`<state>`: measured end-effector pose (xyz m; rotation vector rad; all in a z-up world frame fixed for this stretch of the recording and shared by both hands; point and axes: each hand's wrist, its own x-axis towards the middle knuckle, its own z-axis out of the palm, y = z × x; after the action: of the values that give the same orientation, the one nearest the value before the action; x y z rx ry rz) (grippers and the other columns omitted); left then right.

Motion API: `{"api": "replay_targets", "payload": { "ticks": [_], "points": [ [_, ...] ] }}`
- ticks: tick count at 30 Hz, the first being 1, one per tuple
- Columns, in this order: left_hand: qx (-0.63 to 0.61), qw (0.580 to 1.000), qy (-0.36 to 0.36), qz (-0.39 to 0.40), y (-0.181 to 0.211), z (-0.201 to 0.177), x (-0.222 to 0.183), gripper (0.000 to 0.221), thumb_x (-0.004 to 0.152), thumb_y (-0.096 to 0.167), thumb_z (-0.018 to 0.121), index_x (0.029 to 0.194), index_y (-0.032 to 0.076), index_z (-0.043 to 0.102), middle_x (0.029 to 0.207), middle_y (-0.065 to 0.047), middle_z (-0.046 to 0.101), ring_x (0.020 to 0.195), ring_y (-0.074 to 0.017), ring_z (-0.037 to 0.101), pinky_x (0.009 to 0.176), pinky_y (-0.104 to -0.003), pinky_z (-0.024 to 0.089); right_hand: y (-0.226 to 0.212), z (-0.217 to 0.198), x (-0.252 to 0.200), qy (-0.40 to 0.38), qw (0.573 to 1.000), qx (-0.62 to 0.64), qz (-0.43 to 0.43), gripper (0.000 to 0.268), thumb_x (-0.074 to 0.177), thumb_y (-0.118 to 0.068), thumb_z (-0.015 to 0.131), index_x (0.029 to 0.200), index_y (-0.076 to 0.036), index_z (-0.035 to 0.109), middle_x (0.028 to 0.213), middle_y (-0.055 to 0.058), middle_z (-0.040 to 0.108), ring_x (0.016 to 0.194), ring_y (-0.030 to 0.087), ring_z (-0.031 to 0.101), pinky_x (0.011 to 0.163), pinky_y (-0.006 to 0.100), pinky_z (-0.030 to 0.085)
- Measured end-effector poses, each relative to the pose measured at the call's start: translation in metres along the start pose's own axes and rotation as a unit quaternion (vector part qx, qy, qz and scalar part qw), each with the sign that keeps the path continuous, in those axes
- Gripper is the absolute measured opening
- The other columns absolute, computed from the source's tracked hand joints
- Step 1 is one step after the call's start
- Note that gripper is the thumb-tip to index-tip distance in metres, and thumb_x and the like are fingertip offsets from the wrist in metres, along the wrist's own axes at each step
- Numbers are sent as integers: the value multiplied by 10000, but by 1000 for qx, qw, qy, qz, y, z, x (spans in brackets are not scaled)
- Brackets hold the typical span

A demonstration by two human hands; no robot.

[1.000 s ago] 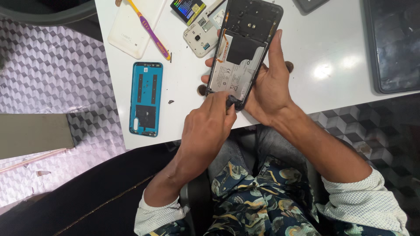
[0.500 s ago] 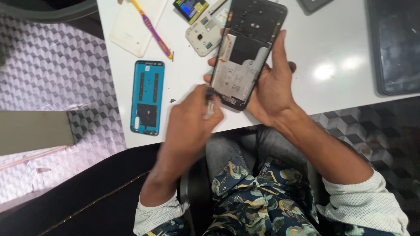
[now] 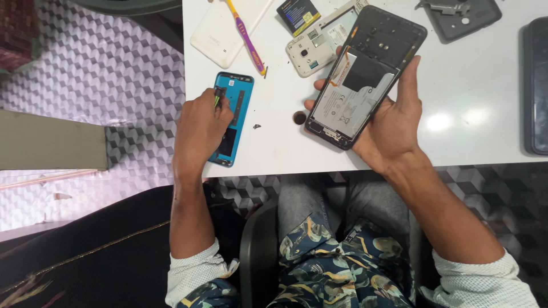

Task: The person uses a screwdriver to remove screws from the internal frame of a disassembled smartphone. They work on the lower section of the device, carefully unscrewing multiple fasteners while holding the phone steady.

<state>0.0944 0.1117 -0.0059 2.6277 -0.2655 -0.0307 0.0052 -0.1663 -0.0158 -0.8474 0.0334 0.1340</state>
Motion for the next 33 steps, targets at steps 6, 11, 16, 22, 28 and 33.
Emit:
{"api": "replay_targets", "payload": {
  "ticks": [6,11,16,22,28,33],
  "points": [
    [-33,998,44,41,1,-6,-4,189,1013,117,588,938,-51,630,645,-164,616,552,-281,609,549,-421,451,1,-1,2,20,1000,-9,10,1091,869,-859,121,1602,-94,381,1339,243,552,1289,456,614,1105,584,560],
    [-188,982,35,-4,5,-14,-18,280,1026,72,507,1277,-19,589,688,-56,527,573,-100,448,545,-311,383,2,-2,3,20,1000,-2,18,1055,865,-822,115,1590,-107,390,1339,247,561,1301,465,615,1121,592,542],
    [-435,891,-52,117,11,-14,-39,490,1056,-16,427,1547,-25,420,1025,-76,550,875,-93,479,804,-250,433,2,-2,4,10,1000,-7,19,1038,880,-808,112,1585,-108,411,1308,242,586,1278,450,623,1130,602,530],
    [-623,761,-43,173,31,19,-58,593,1098,38,443,1588,107,117,1088,-147,657,862,-166,654,808,-294,551,-2,1,1,21,998,-41,38,1026,880,-805,107,1553,-102,431,1281,236,611,1209,432,657,1073,599,551],
    [-684,723,-85,48,55,40,-47,547,1032,81,568,1522,64,326,992,-124,622,654,-86,515,517,-203,379,-21,5,1,9,986,-111,127,964,938,-744,87,1500,-64,476,1156,242,679,1057,412,709,964,571,591],
    [-648,754,-107,13,69,51,-29,413,1049,194,612,1411,25,505,912,-40,547,658,-35,512,460,-174,325,-30,2,-2,33,955,-182,230,983,921,-742,115,1419,8,508,1049,233,691,904,386,755,753,533,674]
  ]
}}
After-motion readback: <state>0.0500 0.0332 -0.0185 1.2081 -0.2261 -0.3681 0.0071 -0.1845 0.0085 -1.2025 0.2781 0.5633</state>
